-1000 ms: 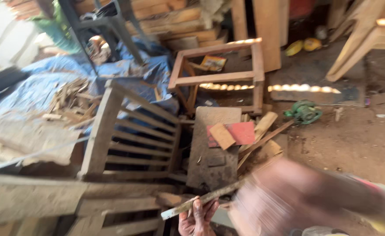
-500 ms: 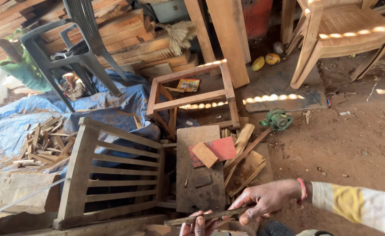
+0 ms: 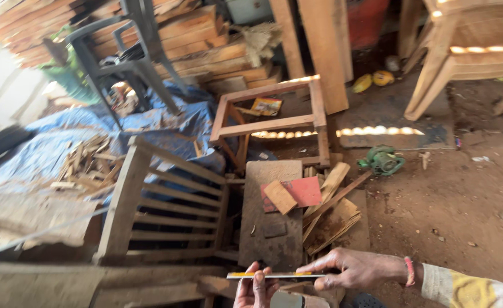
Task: The person applies adhesive to a wooden frame component using a long yellow stick and a brush. The person then fits the wooden piece into the frame structure.
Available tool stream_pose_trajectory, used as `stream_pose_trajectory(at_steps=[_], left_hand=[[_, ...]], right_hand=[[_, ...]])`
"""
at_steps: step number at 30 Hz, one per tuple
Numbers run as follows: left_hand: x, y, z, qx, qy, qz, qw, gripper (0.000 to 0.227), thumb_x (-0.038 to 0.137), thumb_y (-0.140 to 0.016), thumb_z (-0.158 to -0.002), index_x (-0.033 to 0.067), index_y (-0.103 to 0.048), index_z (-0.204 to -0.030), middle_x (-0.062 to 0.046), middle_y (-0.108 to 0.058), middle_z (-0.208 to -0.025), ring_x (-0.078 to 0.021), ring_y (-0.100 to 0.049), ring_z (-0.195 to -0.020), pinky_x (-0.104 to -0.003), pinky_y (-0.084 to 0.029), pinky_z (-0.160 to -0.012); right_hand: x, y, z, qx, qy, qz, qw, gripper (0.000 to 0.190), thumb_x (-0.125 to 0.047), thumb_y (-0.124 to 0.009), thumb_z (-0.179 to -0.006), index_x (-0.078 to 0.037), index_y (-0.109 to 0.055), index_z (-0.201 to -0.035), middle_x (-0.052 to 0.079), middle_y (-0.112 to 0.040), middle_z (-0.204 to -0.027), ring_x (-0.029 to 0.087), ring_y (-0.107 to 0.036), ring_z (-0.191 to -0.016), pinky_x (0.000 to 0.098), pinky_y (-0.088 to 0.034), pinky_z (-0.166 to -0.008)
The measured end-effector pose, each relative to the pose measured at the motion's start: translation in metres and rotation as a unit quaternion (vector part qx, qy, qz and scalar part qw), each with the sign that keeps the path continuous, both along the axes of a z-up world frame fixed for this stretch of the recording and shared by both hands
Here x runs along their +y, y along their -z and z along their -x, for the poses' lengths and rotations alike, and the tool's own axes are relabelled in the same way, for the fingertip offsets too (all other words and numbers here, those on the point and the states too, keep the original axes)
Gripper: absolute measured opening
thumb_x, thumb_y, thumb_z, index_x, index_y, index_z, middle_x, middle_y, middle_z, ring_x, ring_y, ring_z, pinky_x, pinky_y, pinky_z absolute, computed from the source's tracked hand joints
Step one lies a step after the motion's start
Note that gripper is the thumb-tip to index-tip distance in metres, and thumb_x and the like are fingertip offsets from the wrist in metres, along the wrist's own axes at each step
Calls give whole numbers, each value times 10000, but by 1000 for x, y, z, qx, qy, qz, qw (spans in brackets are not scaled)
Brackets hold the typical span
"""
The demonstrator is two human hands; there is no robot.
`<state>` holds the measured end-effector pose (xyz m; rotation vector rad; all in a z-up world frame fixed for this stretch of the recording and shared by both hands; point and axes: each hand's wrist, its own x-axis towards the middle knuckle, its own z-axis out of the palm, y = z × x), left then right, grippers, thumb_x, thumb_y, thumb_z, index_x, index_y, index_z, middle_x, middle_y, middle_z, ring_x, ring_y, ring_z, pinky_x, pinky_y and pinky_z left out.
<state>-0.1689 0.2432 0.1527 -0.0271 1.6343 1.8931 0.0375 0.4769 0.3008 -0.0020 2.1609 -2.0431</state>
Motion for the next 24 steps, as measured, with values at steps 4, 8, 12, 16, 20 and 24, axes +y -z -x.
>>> stream_pose_trajectory(at_steps=[4, 8, 12, 16, 20, 24], left_hand=[[2, -27, -21, 12, -3, -80, 997, 434, 84, -672, -907, -2, -607, -1327, -204, -781, -1054, -244, -783, -838, -346, -667, -718], [5, -22, -26, 22, 3, -120, 993, 442, 88, -655, -919, 5, -594, -1349, -207, -780, -1089, -256, -780, -858, -353, -662, -715], [-2, -1, -11, -38, 3, -98, 994, 409, 170, -604, -938, 35, -596, -1323, -210, -767, -1080, -288, -783, -857, -398, -666, -702], [-7, 9, -4, -52, -14, -56, 997, 378, 178, -603, -950, 20, -615, -1294, -224, -747, -1111, -316, -775, -918, -444, -673, -726], [-20, 14, -7, -95, -25, -63, 993, 361, 174, -606, -943, 22, -628, -1269, -211, -735, -1143, -331, -758, -978, -467, -684, -784], [-34, 18, -13, -171, -46, -73, 981, 339, 154, -601, -926, 42, -626, -1245, -189, -736, -1155, -334, -759, -989, -478, -660, -812]], right_hand=[[5, 4, -2, -74, 1, 68, 995, 562, -347, -658, -1026, -107, -565, -1525, 195, -646, -1283, 197, -569, -1137, 372, -438, -982], [10, 5, -10, -173, 9, 67, 983, 581, -324, -686, -1034, -143, -587, -1577, 236, -674, -1001, 263, -484, -813, 442, -413, -737], [13, 10, -15, 75, -1, 23, 997, 533, -318, -686, -1050, -35, -590, -1491, 62, -770, -1253, 155, -673, -1096, 367, -542, -943], [15, -2, -17, 101, -18, -101, 990, 533, -284, -702, -1033, -92, -588, -1517, 133, -782, -1204, 224, -727, -1014, 383, -563, -899], [17, -11, -18, 101, -22, -211, 972, 587, -270, -723, -938, -154, -581, -1495, 145, -776, -1180, 288, -750, -915, 393, -579, -840], [16, -1, -19, 149, -34, -232, 961, 573, -232, -732, -924, -157, -585, -1473, 138, -771, -1208, 332, -755, -914, 416, -597, -796]])
